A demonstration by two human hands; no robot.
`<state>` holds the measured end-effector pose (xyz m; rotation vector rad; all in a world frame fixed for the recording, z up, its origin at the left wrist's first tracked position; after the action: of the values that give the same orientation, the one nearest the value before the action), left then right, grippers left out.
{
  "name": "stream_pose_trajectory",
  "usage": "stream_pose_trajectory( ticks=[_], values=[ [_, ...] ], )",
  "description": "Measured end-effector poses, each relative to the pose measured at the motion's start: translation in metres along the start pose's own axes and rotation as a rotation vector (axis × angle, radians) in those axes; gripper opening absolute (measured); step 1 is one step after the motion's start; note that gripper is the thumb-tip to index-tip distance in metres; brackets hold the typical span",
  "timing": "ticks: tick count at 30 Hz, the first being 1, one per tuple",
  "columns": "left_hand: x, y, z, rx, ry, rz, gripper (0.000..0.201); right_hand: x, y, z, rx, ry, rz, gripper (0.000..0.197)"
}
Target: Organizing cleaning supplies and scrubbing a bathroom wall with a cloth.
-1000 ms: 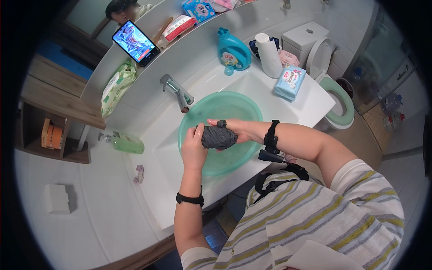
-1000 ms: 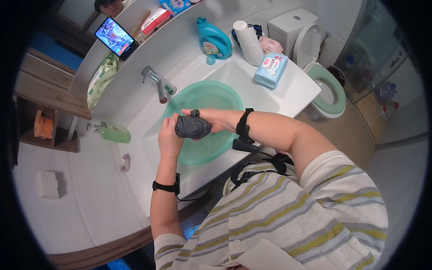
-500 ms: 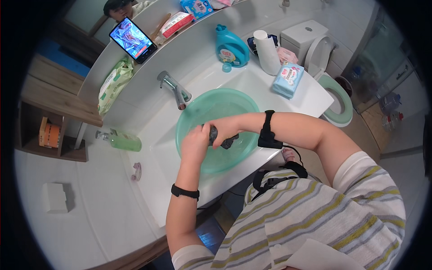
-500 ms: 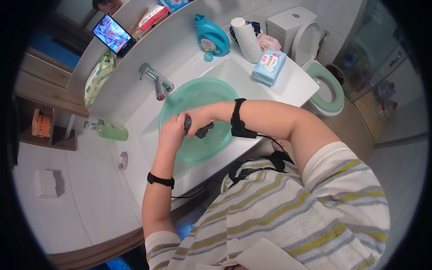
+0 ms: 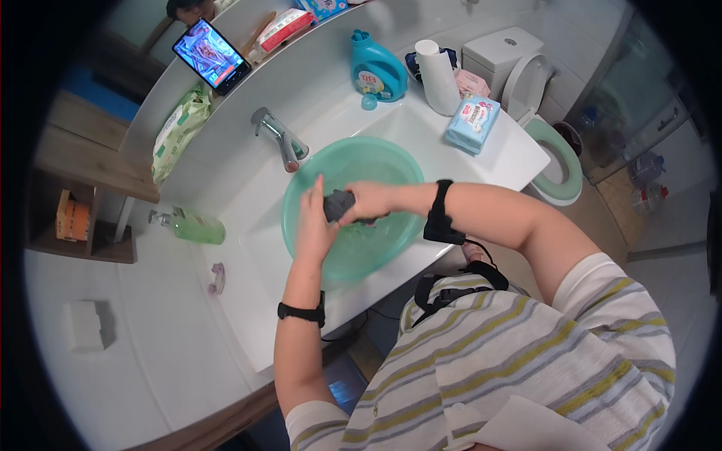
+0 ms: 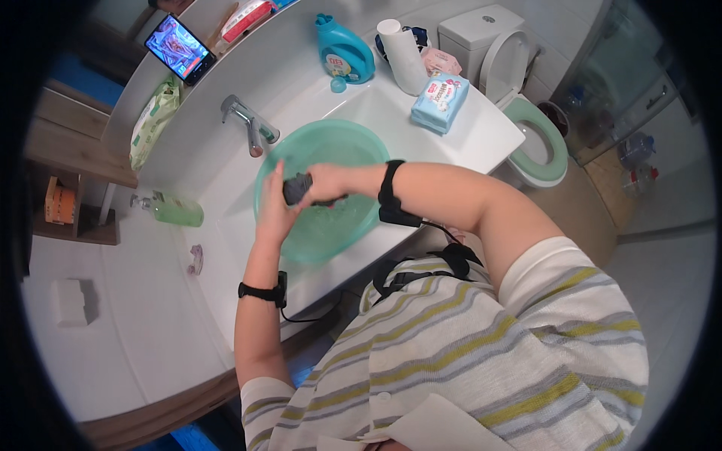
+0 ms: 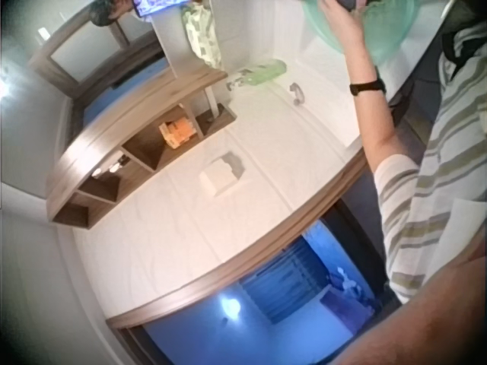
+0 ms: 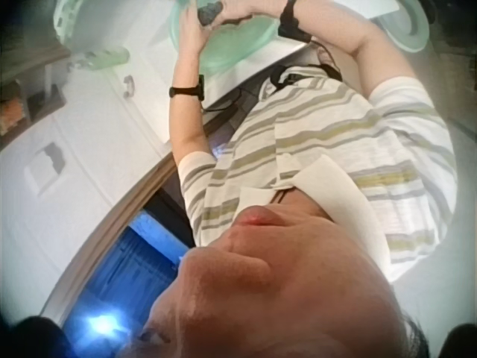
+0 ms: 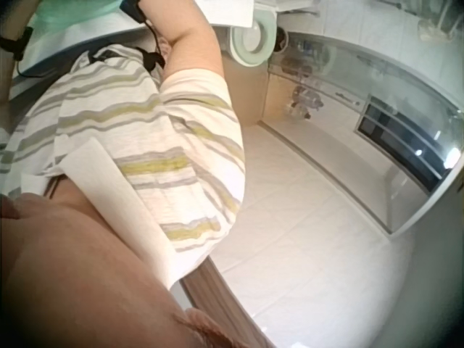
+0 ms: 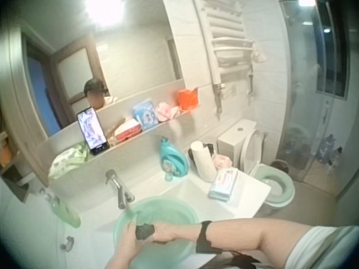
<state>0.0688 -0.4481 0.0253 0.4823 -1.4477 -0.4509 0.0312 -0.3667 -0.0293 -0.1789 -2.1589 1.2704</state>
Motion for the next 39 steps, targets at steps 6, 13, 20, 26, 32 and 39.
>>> stream_pose_trajectory(
  ticks=[6,13,20,26,32,39],
  values=[
    [0.041,0.069,-0.030,-0.524,0.257,0.288,0.075,-0.020,-0.021,-0.033,-0.052,-0.510,0.857,0.039],
    [0.071,0.104,-0.051,-0.858,0.361,0.441,0.053,-0.046,-0.060,-0.071,0.065,-0.841,0.874,0.040],
    [0.065,0.092,-0.039,-0.638,0.288,0.612,0.029,-0.021,-0.061,-0.051,0.047,-0.432,0.340,0.041],
    [0.019,0.034,-0.006,-0.300,-0.011,0.650,0.017,-0.019,-0.031,-0.012,-0.020,-0.162,-0.012,0.051],
    [0.032,0.033,-0.005,-0.314,0.112,0.542,0.030,-0.005,-0.039,-0.023,0.027,-0.175,0.131,0.055],
    [0.050,0.038,-0.009,-0.284,0.197,0.558,0.032,-0.001,-0.065,-0.038,0.113,-0.225,0.028,0.071]
  ],
)
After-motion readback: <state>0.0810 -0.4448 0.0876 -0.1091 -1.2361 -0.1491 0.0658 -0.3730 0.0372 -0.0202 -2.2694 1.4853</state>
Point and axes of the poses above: each hand's wrist, its own z-axis towards the middle knuckle, its own x-axis out of the back of the hand, y = z × x, the point moved 10 cm from there along z, towards the middle knuckle, and after that the axes turned 7 degrees about -z, right-handed, at the moved point
